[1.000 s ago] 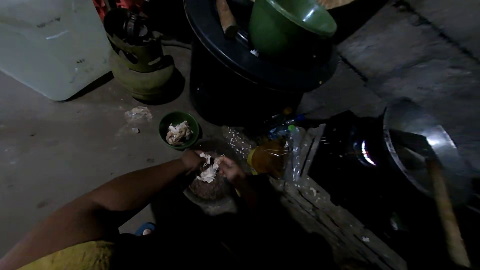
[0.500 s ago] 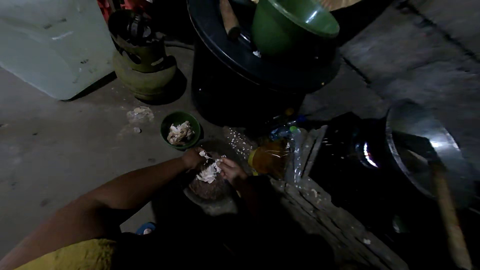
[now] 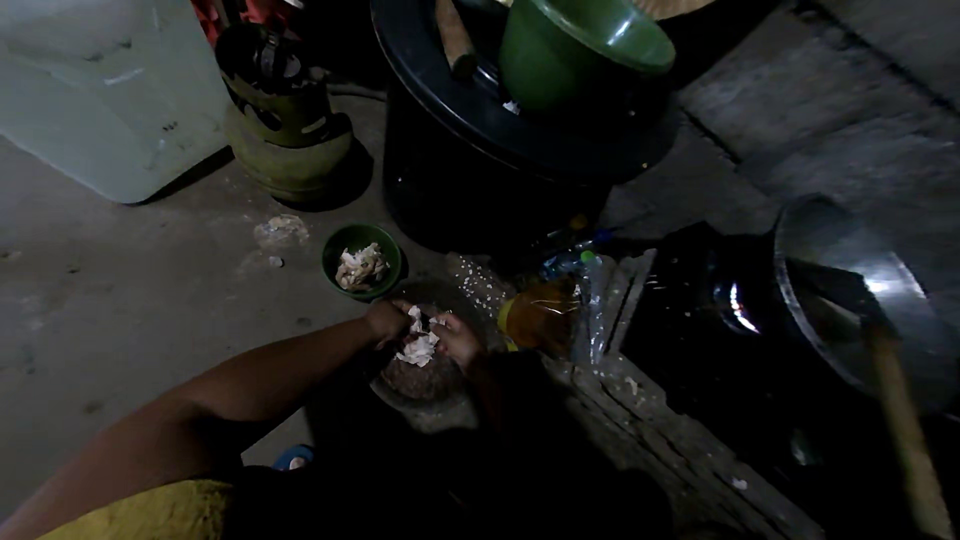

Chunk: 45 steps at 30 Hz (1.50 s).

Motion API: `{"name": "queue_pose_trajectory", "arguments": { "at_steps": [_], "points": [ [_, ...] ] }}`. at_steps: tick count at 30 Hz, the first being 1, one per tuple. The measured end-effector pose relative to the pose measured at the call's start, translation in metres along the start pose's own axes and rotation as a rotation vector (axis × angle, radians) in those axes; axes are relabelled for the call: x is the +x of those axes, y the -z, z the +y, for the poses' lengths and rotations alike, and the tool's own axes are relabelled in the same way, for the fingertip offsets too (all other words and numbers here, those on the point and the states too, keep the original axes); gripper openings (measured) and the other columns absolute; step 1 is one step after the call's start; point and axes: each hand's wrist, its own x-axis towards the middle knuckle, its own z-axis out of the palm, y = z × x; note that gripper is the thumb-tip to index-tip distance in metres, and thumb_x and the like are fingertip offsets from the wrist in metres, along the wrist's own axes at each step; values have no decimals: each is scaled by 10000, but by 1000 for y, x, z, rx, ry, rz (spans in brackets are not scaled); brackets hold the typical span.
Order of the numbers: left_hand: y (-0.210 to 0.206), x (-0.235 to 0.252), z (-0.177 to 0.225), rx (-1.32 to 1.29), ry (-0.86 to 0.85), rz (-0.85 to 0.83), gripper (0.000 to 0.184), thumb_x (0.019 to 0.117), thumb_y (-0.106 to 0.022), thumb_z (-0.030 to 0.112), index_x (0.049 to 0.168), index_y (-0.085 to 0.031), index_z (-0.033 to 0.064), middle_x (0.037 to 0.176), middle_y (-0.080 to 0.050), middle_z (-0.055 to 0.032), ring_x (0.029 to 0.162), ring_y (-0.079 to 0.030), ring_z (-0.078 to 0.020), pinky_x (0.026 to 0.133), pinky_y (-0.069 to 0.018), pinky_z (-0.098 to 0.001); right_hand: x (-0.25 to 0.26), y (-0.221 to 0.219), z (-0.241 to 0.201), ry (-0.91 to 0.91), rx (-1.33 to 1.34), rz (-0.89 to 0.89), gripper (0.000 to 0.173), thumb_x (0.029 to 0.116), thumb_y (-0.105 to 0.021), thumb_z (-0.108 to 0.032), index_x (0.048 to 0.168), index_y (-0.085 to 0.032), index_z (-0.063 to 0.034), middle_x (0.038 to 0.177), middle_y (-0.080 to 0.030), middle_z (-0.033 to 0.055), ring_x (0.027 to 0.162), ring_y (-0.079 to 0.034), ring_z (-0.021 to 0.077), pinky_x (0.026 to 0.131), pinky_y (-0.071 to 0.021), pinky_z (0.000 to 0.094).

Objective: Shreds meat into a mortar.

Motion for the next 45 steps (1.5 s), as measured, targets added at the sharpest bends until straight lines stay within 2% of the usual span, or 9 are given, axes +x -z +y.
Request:
{"name": "queue_pose_trajectory", "arguments": {
  "at_steps": [9, 14, 16, 19, 22, 34, 38, 40, 45],
  "points": [
    [-4, 0, 1, 50, -40, 25, 279, 1017, -621, 150, 1272, -616, 36, 1122, -650, -134, 950, -636, -187, 873, -534, -386, 1, 0, 5, 73, -31, -61, 340, 1077, -548, -234, 1314, -579, 9, 1134, -630, 160, 873, -586, 168, 799, -511, 350],
    [7, 7, -9, 194, -36, 50, 316, 1041, -576, 190, 1289, -618, -2, 1211, -647, -208, 1102, -628, -290, 996, -484, -490, -18, 8, -5, 107, 148, -115, 227, 1076, -523, -173, 1200, -603, -1, 832, -552, 7, 596, -463, 26, 560, -423, 198],
    [7, 7, -10, 96, -29, 51, 296, 1027, -608, 180, 1267, -625, 7, 1157, -653, -175, 1014, -638, -233, 936, -518, -437, -18, 9, -5, 107, 191, -126, 224, 1073, -530, -166, 1207, -600, -1, 809, -550, -3, 578, -457, 20, 548, -418, 190],
    [-2, 0, -5, -62, -13, 10, 237, 1016, -633, 162, 1213, -646, 31, 954, -649, -68, 751, -606, -109, 729, -538, -301, -7, 3, 1, 97, 22, -72, 296, 1068, -562, -205, 1275, -584, 6, 969, -607, 85, 719, -528, 90, 670, -475, 264],
    [-10, -4, -1, -171, 16, -31, 218, 1035, -584, 139, 1219, -616, 26, 878, -618, -33, 671, -582, -83, 650, -522, -255, 0, -3, 4, 61, -53, 6, 409, 1060, -582, -227, 1374, -514, 27, 1141, -635, 204, 957, -628, 229, 876, -534, 401],
    [-4, 1, -3, 145, -128, 17, 214, 1005, -618, 235, 1017, -662, 26, 869, -624, -79, 750, -583, -154, 734, -509, -378, 0, 1, -6, 124, -263, -62, 368, 1068, -550, -229, 1322, -601, 33, 1236, -655, 238, 1134, -643, 298, 1020, -497, 474],
    [9, 15, -11, 168, -94, 77, 291, 1038, -575, 247, 1151, -674, -2, 1021, -679, -169, 916, -654, -252, 877, -532, -475, -15, 4, -10, 191, -137, -62, 288, 1058, -554, -216, 1184, -630, 31, 1049, -651, 154, 914, -609, 181, 836, -519, 384],
    [15, 14, -10, 150, -59, 76, 262, 1043, -566, 214, 1180, -667, 15, 1017, -664, -146, 884, -628, -214, 849, -523, -437, -20, 6, -12, 187, -90, -53, 292, 1060, -553, -217, 1210, -628, 23, 1013, -648, 131, 856, -586, 148, 787, -502, 349],
    [1, -3, 5, 197, -90, 1, 281, 1035, -585, 172, 1276, -631, 33, 1133, -657, -144, 955, -640, -194, 897, -530, -400, -2, 3, -6, 126, -231, -33, 366, 1072, -550, -253, 1310, -624, 16, 1248, -660, 223, 1141, -644, 282, 1020, -498, 471]
  ]
}}
